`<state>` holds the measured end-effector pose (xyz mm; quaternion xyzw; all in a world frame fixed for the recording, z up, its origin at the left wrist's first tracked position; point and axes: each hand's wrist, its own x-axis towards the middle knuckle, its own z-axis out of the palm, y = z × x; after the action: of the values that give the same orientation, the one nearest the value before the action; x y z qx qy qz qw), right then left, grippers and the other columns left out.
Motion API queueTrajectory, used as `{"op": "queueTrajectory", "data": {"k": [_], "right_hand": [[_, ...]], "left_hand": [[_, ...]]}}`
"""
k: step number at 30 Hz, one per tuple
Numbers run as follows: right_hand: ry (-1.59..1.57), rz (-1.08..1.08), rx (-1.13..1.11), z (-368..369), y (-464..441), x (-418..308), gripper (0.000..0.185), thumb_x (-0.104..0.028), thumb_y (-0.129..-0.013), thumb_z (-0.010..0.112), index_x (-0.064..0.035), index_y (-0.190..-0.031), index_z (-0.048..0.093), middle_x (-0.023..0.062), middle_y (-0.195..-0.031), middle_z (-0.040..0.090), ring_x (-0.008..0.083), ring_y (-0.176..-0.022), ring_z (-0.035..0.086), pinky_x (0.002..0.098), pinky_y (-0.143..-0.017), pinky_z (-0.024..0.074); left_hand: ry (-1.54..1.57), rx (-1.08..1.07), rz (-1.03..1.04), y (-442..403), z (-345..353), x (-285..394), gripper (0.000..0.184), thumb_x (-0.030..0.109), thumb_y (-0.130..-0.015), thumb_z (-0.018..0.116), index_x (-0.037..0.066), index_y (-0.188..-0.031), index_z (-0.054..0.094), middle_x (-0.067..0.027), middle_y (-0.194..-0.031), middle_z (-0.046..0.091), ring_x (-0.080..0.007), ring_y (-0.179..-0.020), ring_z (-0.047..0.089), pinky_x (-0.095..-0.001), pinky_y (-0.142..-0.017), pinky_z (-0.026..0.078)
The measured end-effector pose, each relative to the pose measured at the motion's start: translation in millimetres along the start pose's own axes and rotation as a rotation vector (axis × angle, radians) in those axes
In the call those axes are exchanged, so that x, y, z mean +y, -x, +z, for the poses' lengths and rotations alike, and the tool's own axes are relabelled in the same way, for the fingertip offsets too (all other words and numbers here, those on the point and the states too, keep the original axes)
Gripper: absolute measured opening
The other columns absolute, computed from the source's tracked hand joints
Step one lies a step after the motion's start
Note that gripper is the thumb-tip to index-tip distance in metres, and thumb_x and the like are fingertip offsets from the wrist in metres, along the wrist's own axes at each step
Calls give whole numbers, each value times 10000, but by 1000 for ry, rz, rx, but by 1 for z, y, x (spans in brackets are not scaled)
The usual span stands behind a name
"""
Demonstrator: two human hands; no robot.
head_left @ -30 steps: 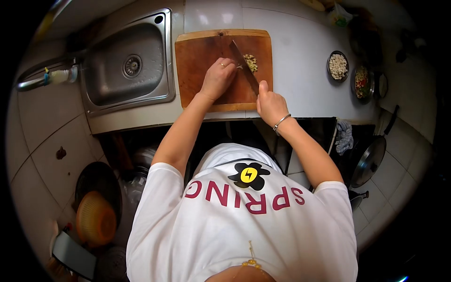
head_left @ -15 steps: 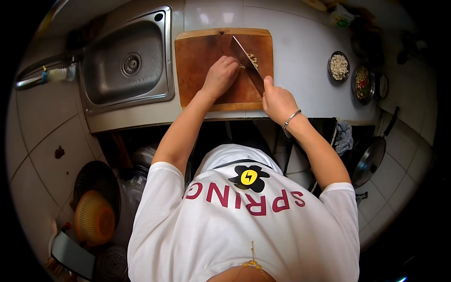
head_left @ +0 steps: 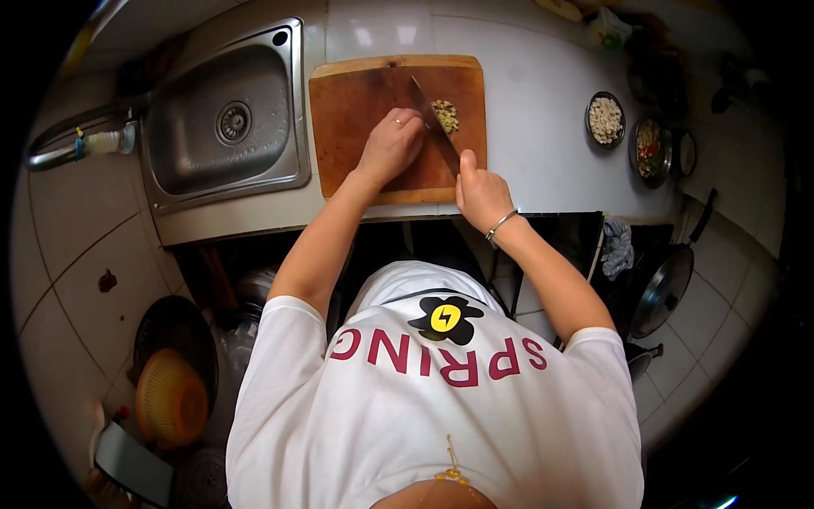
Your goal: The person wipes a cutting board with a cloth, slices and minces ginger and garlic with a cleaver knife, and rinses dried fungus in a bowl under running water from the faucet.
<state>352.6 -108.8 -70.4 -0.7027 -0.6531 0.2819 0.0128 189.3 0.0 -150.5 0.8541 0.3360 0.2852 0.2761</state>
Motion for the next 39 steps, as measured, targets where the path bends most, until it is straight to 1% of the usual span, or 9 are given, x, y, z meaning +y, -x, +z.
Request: {"op": "queueTrajectory", "data": {"k": [4,8,10,16,19,23,29,34,39], "right_hand": [[17,-80,42,-10,1,30,295,-82,-889,526,22,-1127,385,191,-575,570,412,-553,579,515,-510,444],[17,-283,-10,-35,3,50,244,-49,-843,508,9,-1065,423,163,-565,572,387,-540,583,490,-497,447],[50,-396,-135,-35,-7,61,239,-52,-840,513,-13,-1062,432,158,-567,572,389,-540,578,491,-498,445],[171,-502,-143,-61,-49,89,239,-50,-820,526,-67,-1043,441,133,-603,592,369,-575,593,473,-504,452],[221,-559,-137,-72,-61,91,225,-47,-817,531,-76,-1027,454,116,-593,585,352,-564,591,455,-500,456],[280,-626,-168,-80,-59,94,216,-52,-811,544,-98,-1011,479,95,-593,579,320,-558,595,433,-485,462],[300,-615,-7,-84,-73,104,225,-57,-807,555,-139,-1010,507,68,-632,580,280,-576,609,401,-469,467],[334,-647,47,-82,-59,105,379,-47,-795,563,-185,-1148,537,46,-632,534,254,-562,578,379,-472,455],[156,-675,29,-89,-30,99,667,-20,-785,589,-316,-1377,503,69,-715,453,249,-640,501,376,-594,452]], "left_hand": [[124,67,-54,-13,5,17,227,-28,-713,598,65,-920,585,-84,-994,598,-301,-932,582,-386,-769,513],[52,255,-331,3,-24,8,212,-52,-697,558,58,-868,619,-107,-987,586,-322,-939,581,-401,-789,495],[34,235,-343,18,-44,3,276,-120,-721,494,28,-905,639,-118,-1018,564,-272,-898,604,-327,-758,516],[245,275,-543,42,-58,10,290,-136,-734,446,-16,-917,635,-107,-1036,560,-222,-971,597,-302,-835,500],[182,324,-479,38,-58,14,281,-131,-753,460,6,-911,647,-91,-1041,574,-186,-864,611,-270,-677,504],[229,370,-477,31,-62,14,290,-128,-750,459,2,-929,647,-97,-1052,583,-202,-922,613,-284,-760,511],[196,374,-493,24,-60,19,300,-115,-759,454,-3,-961,646,-108,-1029,601,-226,-975,607,-300,-852,495],[199,419,-468,6,-73,26,340,-111,-790,456,3,-1044,652,-120,-1082,616,-238,-1014,607,-300,-868,486],[253,-301,-145,-37,-80,73,405,143,-908,571,27,-1295,547,-161,-1379,501,-324,-1232,516,-390,-1041,410]]}}
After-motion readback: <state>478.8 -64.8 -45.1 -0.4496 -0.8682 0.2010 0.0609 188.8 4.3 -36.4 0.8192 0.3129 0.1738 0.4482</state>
